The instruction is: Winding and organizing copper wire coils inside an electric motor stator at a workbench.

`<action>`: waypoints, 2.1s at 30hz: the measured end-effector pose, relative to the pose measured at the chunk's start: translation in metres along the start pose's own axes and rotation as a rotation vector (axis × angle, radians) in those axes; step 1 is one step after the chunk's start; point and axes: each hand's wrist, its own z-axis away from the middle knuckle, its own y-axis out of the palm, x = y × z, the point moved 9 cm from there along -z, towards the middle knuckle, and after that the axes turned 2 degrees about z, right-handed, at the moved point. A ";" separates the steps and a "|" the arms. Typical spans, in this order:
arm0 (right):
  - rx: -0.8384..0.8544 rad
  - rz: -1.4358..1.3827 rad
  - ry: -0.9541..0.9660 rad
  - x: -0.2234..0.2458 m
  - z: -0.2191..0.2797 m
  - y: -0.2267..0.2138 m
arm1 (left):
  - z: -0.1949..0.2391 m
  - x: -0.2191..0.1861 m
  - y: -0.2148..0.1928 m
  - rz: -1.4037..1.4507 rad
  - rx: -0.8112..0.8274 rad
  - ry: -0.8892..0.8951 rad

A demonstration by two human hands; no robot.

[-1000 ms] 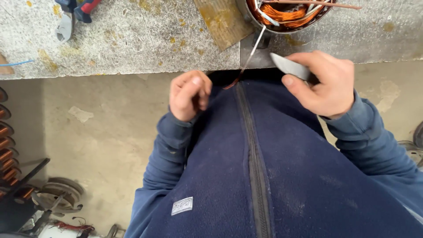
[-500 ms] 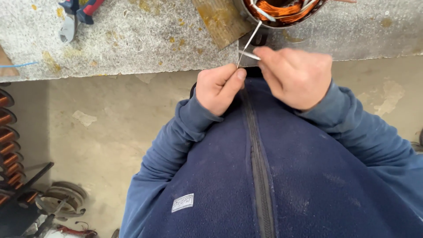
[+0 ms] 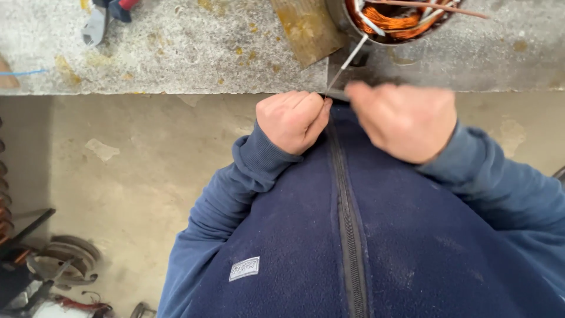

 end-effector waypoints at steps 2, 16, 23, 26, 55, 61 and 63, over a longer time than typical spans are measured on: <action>0.009 -0.019 0.029 -0.010 0.001 0.002 | 0.001 0.001 -0.002 0.010 0.008 -0.005; 0.135 -0.823 0.320 -0.042 0.006 0.074 | 0.038 0.050 0.051 0.767 0.214 -0.422; 0.205 -1.113 0.372 -0.042 0.011 0.087 | 0.059 0.058 0.076 1.308 0.222 -0.714; 0.183 -1.114 0.387 -0.049 0.013 0.077 | 0.052 0.054 0.075 1.294 0.258 -0.688; 0.370 0.318 -0.219 0.029 -0.043 -0.022 | 0.000 -0.025 0.017 -0.010 0.109 0.489; 0.364 0.476 -0.264 0.039 -0.048 -0.026 | 0.001 -0.039 0.043 -0.284 0.130 0.529; 0.395 0.539 -0.186 0.023 -0.047 -0.028 | 0.002 -0.046 0.058 -0.332 0.250 0.589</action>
